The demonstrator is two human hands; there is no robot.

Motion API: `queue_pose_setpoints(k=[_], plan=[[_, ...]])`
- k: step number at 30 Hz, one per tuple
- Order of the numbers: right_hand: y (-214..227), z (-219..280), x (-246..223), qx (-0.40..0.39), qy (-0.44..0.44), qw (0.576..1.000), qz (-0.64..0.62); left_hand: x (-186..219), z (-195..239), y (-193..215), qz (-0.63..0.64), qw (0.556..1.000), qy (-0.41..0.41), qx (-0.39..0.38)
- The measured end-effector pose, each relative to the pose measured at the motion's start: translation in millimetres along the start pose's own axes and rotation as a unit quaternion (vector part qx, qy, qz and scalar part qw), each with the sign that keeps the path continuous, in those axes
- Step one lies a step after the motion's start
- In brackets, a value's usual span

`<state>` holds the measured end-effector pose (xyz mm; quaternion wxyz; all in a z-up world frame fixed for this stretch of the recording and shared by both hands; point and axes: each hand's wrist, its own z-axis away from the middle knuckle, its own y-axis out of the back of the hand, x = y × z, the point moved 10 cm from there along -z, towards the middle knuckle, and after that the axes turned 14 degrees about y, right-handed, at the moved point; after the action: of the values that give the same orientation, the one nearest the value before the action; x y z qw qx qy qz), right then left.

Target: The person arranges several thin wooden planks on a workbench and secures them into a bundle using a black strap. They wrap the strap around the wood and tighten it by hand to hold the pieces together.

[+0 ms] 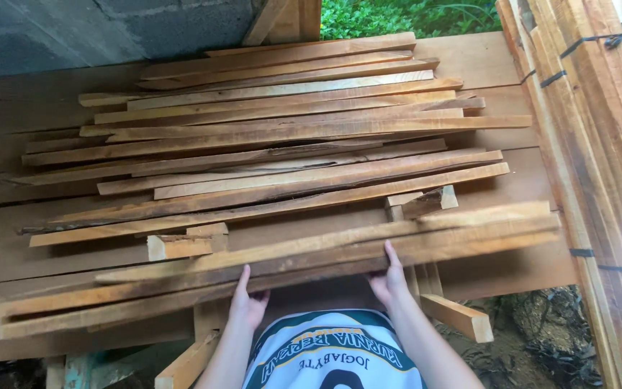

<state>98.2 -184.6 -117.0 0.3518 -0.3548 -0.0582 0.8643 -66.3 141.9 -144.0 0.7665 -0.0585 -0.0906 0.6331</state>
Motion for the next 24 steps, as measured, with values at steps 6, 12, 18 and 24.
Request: queue_pose_setpoints(k=[6, 12, 18, 24], plan=[[-20.4, -7.2, 2.6, 0.018, -0.002, 0.999, -0.047, 15.2, 14.8, -32.0, -0.036, 0.999, 0.035, 0.006], [-15.3, -19.6, 9.2, 0.007, 0.002, 0.999, -0.035, 15.0, 15.1, -31.4, -0.087, 0.994, 0.060, 0.008], [-12.7, -17.3, 8.9, 0.006, -0.016, 1.000, -0.009, 12.7, 12.5, -27.4, -0.119, 0.993, 0.026, 0.008], [-32.9, 26.7, 6.8, 0.014, -0.068, 0.994, 0.088, 0.3, 60.4, -28.4, -0.151, 0.988, -0.021, -0.018]])
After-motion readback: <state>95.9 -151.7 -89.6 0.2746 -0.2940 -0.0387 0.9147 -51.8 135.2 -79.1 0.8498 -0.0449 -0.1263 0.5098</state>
